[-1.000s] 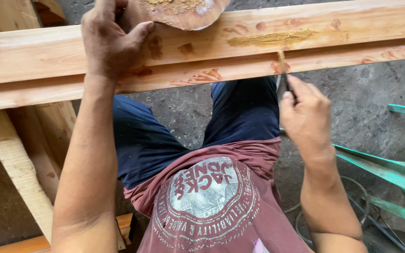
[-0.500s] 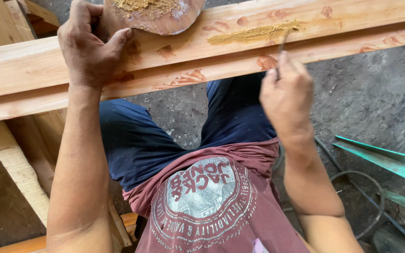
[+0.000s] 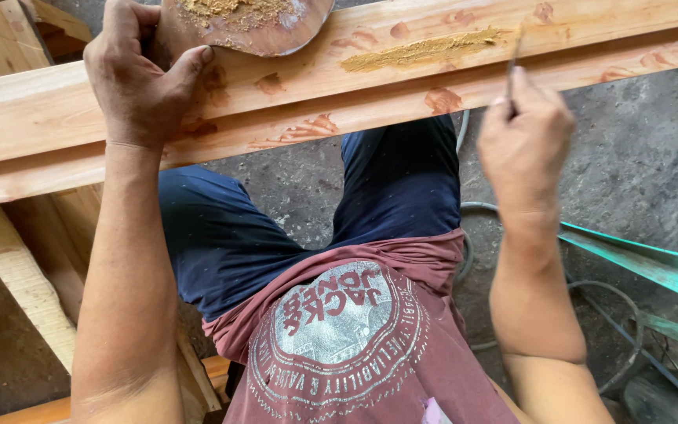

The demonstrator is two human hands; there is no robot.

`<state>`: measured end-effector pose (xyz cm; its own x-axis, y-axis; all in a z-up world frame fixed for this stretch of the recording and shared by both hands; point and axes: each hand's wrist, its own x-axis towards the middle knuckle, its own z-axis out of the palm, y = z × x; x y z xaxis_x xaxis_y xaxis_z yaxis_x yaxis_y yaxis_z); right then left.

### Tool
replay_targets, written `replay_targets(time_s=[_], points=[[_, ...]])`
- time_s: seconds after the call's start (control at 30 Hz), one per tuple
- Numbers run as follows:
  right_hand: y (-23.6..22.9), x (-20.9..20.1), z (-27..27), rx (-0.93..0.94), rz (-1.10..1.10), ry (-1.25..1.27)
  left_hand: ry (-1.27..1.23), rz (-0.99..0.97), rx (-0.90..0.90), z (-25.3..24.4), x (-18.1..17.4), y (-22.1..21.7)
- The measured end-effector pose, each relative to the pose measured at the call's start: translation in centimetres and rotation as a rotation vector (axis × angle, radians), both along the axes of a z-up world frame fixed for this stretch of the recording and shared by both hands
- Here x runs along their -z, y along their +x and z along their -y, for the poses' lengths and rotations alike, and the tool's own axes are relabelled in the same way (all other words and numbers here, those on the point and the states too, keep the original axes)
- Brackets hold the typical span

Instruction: The person scoops a yellowish paste from a wooden scoop and applies it into a long groove on a wooden plank using a small metal spatula. They spread the paste along the groove and smooth it flush with the plank surface.

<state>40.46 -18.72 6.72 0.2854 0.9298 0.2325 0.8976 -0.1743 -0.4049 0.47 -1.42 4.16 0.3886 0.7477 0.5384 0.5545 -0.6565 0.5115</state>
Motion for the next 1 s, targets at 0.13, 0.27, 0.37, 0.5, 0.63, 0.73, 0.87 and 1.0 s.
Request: replay_targets(time_s=[0.13, 0.27, 0.37, 0.5, 0.63, 0.73, 0.87, 1.0], points=[[-5.1, 1.2, -0.2, -0.057, 0.002, 0.001, -0.003, -0.032, -0.021, 0.0, -0.4, 0.0], [-7.6, 0.4, 0.6, -0.149, -0.043, -0.058, 0.022, 0.001, 0.024, 0.2, -0.4, 0.1], [-5.2, -0.6, 0.6, -0.184, -0.068, -0.005, -0.01, 0.007, 0.004, 0.1, -0.4, 0.1], [0.5, -0.8, -0.8, -0.013, -0.045, 0.022, -0.014, 0.004, -0.011, 0.2, -0.1, -0.2], [-0.9, 0.7, -0.9, -0.017, -0.032, -0.044, 0.005, 0.006, 0.003, 0.2, -0.1, -0.1], [-5.7, 1.6, -0.7, -0.119, -0.023, 0.007, 0.024, -0.004, 0.002, 0.2, -0.2, 0.0], [-8.4, 0.6, -0.3, -0.205, -0.126, -0.015, 0.022, 0.01, 0.004, 0.2, -0.4, 0.1], [-4.9, -1.3, -0.3, -0.131, -0.208, 0.107, 0.015, 0.023, 0.004, 0.3, -0.4, 0.1]])
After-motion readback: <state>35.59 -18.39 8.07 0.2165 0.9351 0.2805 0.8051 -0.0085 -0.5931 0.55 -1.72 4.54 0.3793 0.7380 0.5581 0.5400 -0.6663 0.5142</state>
